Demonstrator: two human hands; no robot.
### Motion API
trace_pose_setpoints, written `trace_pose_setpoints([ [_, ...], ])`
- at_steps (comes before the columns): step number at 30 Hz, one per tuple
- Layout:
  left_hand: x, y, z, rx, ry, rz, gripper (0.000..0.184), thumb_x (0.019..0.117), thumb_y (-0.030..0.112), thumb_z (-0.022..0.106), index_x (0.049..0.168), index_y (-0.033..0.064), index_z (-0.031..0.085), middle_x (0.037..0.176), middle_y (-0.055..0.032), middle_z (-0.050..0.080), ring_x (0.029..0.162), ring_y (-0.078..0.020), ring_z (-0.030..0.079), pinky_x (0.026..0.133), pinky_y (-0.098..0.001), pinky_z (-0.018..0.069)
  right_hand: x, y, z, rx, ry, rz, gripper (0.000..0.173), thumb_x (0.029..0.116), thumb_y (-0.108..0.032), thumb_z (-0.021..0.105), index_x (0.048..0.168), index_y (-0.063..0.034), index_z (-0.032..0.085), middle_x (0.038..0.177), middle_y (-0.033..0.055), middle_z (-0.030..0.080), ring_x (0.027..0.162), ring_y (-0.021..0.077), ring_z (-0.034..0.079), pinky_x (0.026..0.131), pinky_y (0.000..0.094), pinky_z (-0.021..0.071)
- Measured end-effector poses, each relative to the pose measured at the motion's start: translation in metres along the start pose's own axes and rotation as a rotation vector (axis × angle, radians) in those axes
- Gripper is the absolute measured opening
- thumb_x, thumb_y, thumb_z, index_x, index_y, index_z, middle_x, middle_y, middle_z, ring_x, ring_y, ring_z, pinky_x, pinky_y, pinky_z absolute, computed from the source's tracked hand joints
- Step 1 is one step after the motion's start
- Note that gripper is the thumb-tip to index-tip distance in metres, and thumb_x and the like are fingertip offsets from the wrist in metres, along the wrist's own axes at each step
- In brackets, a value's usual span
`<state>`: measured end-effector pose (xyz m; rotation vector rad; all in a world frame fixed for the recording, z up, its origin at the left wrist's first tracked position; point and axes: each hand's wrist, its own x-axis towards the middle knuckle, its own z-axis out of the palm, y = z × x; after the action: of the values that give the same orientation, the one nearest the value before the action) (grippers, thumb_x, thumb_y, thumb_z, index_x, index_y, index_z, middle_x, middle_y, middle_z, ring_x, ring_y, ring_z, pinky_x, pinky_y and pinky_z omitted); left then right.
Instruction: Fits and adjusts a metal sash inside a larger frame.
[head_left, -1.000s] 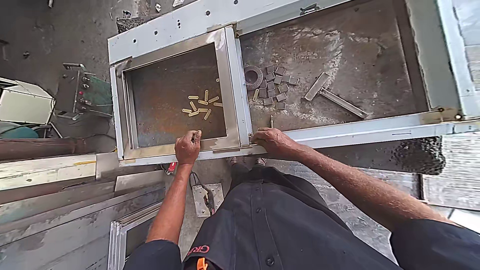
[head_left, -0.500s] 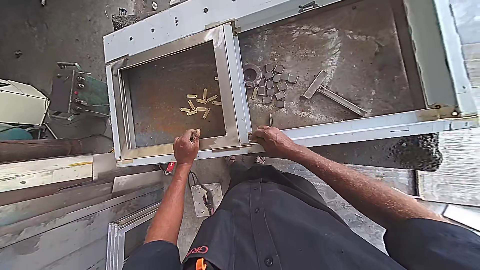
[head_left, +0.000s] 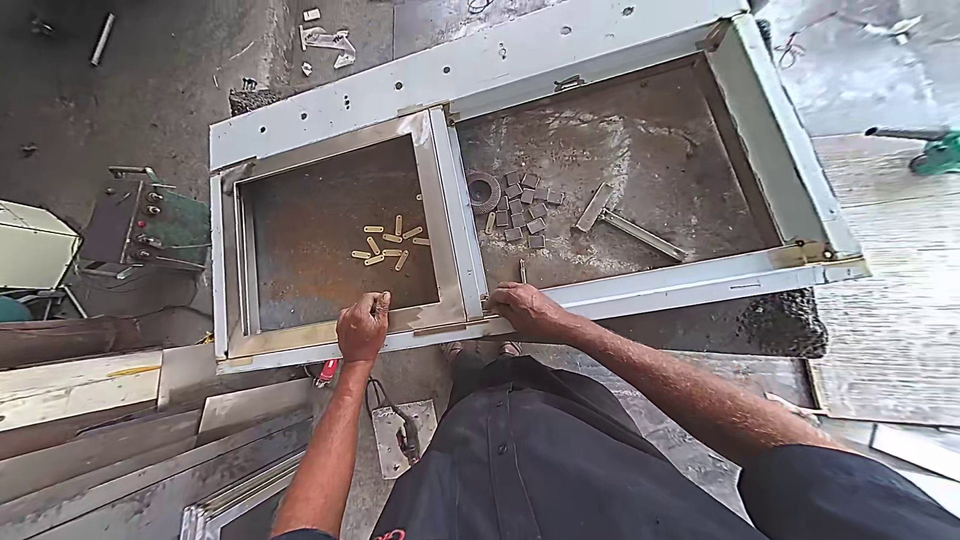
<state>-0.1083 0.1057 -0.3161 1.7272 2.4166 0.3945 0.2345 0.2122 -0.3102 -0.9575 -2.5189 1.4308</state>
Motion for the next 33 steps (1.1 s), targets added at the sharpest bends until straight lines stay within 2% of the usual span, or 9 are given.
trace_pose_setpoints([
  [3, 0.001, -0.001, 0.001, -0.01, -0.004, -0.003, 0.054, 0.1068, 0.054, 0.039, 0.106, 0.0133, 0.076, 0.09, -0.006, 0.076, 0.087, -0.022, 0.073, 0.088, -0.0486, 0.0544, 0.002, -0.003, 0.003, -0.041, 0.016, 0.027, 0.026, 0.1037, -0.015, 0.05, 0.109, -0.0039, 0.073, 0.105, 0.0139, 0.071, 0.106, 0.0268, 0.067, 0.099, 0.0413, 0.0498],
  [8, -0.002, 0.001, 0.0, 0.01, 0.001, 0.008, 0.056, 0.1069, 0.053, 0.038, 0.104, 0.0117, 0.076, 0.088, -0.0078, 0.076, 0.086, -0.0245, 0.073, 0.086, -0.0503, 0.0544, 0.007, -0.001, -0.012, -0.009, -0.155, -0.005, 0.026, 0.1042, -0.016, 0.051, 0.109, -0.0019, 0.073, 0.106, 0.0171, 0.07, 0.106, 0.0299, 0.065, 0.099, 0.0455, 0.0473],
  [11, -0.001, 0.0, 0.0, 0.015, 0.013, 0.007, 0.056, 0.1068, 0.053, 0.039, 0.104, 0.0115, 0.076, 0.087, -0.008, 0.076, 0.085, -0.0247, 0.073, 0.086, -0.0501, 0.0545, 0.006, 0.006, -0.01, 0.055, -0.096, -0.048, 0.023, 0.1026, -0.014, 0.053, 0.107, -0.0027, 0.073, 0.103, 0.0149, 0.07, 0.102, 0.0263, 0.065, 0.096, 0.0428, 0.0485],
  [15, -0.001, -0.001, 0.002, 0.005, 0.014, 0.019, 0.055, 0.1068, 0.053, 0.04, 0.104, 0.0121, 0.076, 0.088, -0.0071, 0.076, 0.085, -0.0239, 0.073, 0.086, -0.0493, 0.0551, 0.004, 0.003, -0.002, 0.019, -0.02, 0.009, 0.025, 0.102, -0.014, 0.052, 0.107, -0.0034, 0.074, 0.105, 0.0139, 0.071, 0.105, 0.0263, 0.066, 0.099, 0.0413, 0.0486],
  [20, 0.0, -0.001, 0.0, 0.014, 0.007, 0.002, 0.055, 0.107, 0.053, 0.039, 0.105, 0.0129, 0.076, 0.089, -0.0066, 0.076, 0.087, -0.0235, 0.073, 0.087, -0.0492, 0.055, 0.012, 0.001, -0.007, -0.008, -0.12, 0.011, 0.025, 0.103, -0.014, 0.052, 0.109, -0.0034, 0.074, 0.106, 0.0154, 0.071, 0.106, 0.0287, 0.066, 0.098, 0.0463, 0.0482],
  [22, -0.002, -0.002, 0.001, 0.027, -0.008, -0.002, 0.056, 0.107, 0.054, 0.038, 0.105, 0.0123, 0.075, 0.088, -0.0078, 0.076, 0.086, -0.0249, 0.073, 0.085, -0.0497, 0.0549, 0.012, 0.01, -0.008, 0.022, -0.159, -0.022, 0.024, 0.1037, -0.016, 0.054, 0.108, -0.006, 0.075, 0.105, 0.0114, 0.071, 0.103, 0.0235, 0.066, 0.095, 0.0436, 0.0498],
  [26, -0.001, 0.0, 0.0, 0.028, -0.024, -0.013, 0.055, 0.1073, 0.054, 0.038, 0.105, 0.0128, 0.075, 0.09, -0.0083, 0.076, 0.087, -0.0249, 0.073, 0.082, -0.0511, 0.0548, 0.007, 0.015, -0.003, 0.058, -0.056, -0.05, 0.017, 0.101, -0.015, 0.06, 0.103, -0.0081, 0.076, 0.098, 0.0071, 0.071, 0.096, 0.0187, 0.067, 0.09, 0.0395, 0.0531],
  [29, -0.001, -0.002, 0.0, 0.016, -0.021, -0.013, 0.055, 0.1074, 0.053, 0.038, 0.105, 0.013, 0.075, 0.089, -0.0071, 0.076, 0.086, -0.0241, 0.073, 0.083, -0.051, 0.0549, 0.005, 0.007, 0.002, 0.044, 0.014, -0.001, 0.018, 0.1008, -0.015, 0.059, 0.1, -0.0066, 0.075, 0.096, 0.0086, 0.07, 0.094, 0.0206, 0.067, 0.089, 0.0395, 0.0529],
  [33, 0.0, 0.0, 0.001, 0.014, -0.02, -0.003, 0.055, 0.1073, 0.053, 0.038, 0.105, 0.0131, 0.076, 0.089, -0.0067, 0.076, 0.086, -0.0235, 0.073, 0.086, -0.05, 0.0545, 0.006, -0.003, -0.009, 0.027, -0.099, 0.065, 0.023, 0.1031, -0.015, 0.054, 0.108, -0.0044, 0.074, 0.104, 0.0132, 0.071, 0.103, 0.0259, 0.067, 0.095, 0.0442, 0.0503],
])
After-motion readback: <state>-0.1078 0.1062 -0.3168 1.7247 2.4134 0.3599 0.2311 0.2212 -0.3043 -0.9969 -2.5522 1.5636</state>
